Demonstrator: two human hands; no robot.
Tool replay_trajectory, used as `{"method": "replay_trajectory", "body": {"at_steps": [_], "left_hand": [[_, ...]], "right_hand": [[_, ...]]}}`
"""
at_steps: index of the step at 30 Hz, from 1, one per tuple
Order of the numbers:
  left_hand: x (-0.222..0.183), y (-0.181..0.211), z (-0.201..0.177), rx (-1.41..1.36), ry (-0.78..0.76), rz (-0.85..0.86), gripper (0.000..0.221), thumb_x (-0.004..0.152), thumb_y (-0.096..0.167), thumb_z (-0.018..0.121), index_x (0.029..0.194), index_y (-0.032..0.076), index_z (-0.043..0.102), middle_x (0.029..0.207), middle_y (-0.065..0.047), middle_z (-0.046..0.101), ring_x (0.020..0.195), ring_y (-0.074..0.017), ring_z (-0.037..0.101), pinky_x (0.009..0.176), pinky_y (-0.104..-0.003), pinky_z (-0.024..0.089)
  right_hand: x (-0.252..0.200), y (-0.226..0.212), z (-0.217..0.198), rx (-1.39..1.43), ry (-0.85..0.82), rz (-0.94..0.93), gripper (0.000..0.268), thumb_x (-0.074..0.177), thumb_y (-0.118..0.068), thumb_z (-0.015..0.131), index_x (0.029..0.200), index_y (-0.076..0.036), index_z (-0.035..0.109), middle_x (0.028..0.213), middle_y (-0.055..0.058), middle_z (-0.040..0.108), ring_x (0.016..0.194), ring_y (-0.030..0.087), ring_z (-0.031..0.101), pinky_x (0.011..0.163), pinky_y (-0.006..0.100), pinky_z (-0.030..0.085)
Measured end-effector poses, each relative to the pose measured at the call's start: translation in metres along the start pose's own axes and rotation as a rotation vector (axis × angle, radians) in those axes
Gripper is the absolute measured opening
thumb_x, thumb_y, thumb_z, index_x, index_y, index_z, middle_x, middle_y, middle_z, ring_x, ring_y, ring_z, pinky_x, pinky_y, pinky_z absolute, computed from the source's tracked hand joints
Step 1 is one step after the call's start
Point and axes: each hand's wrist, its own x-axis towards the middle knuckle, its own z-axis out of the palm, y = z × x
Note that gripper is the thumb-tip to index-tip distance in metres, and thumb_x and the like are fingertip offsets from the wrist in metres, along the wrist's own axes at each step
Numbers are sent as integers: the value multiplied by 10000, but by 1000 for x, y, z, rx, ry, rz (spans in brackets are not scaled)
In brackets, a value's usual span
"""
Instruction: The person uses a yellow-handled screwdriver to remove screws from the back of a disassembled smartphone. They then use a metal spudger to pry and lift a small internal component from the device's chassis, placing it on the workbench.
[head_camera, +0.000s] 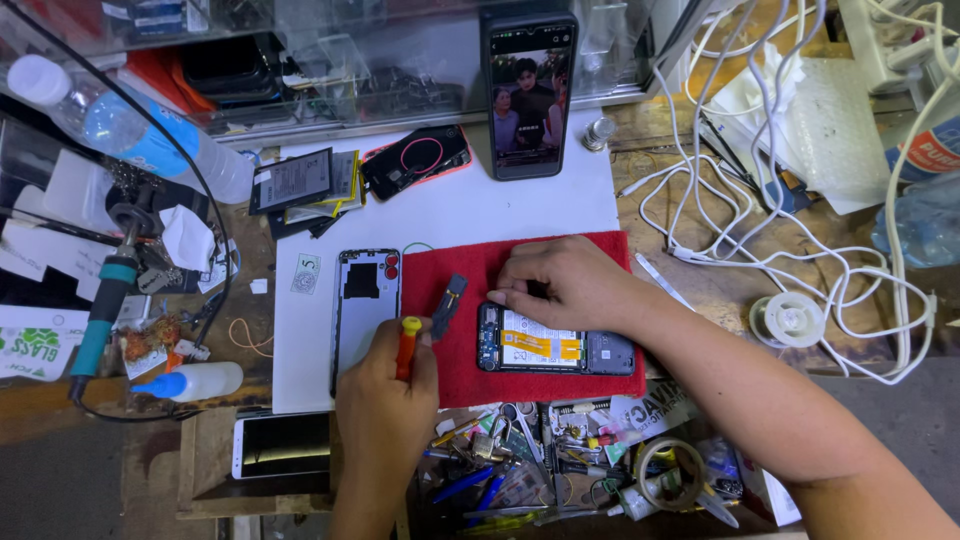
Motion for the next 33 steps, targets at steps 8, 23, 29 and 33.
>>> {"method": "replay_trajectory", "body": {"at_steps": [8,23,29,33], "left_hand": [[8,-3,-2,-8,258,326,187,965,188,672,1042,20,700,877,-163,749,772,-325,752,650,-401,576],[-64,-78,8,-443,19,50,291,951,293,649,876,31,754,657,-76,727,550,-138,698,527,-258,538],[-90,-110,16,-334,-25,-27,219,934,250,675,968,42,729,755,-83,763,663,-169,771,622,-297,590],[-101,-120,26,-387,-77,94,217,902,198,691,1061,51,692,885,-104,771,770,-210,781,705,-309,592]], "right_hand": [[3,-3,-2,-5,16,-31,138,904,-215,740,880,-79,740,716,53,647,620,229,655,565,361,497],[1,-3,-5,26,-12,-58,120,884,-173,766,893,-57,738,747,61,653,661,216,667,591,344,513],[-22,-19,-19,-168,131,-133,171,882,-180,793,980,-51,737,961,86,710,899,257,706,772,361,557],[-55,-40,-17,-280,175,9,278,850,-205,801,1079,-60,739,1103,95,702,1037,263,694,882,378,558]]}}
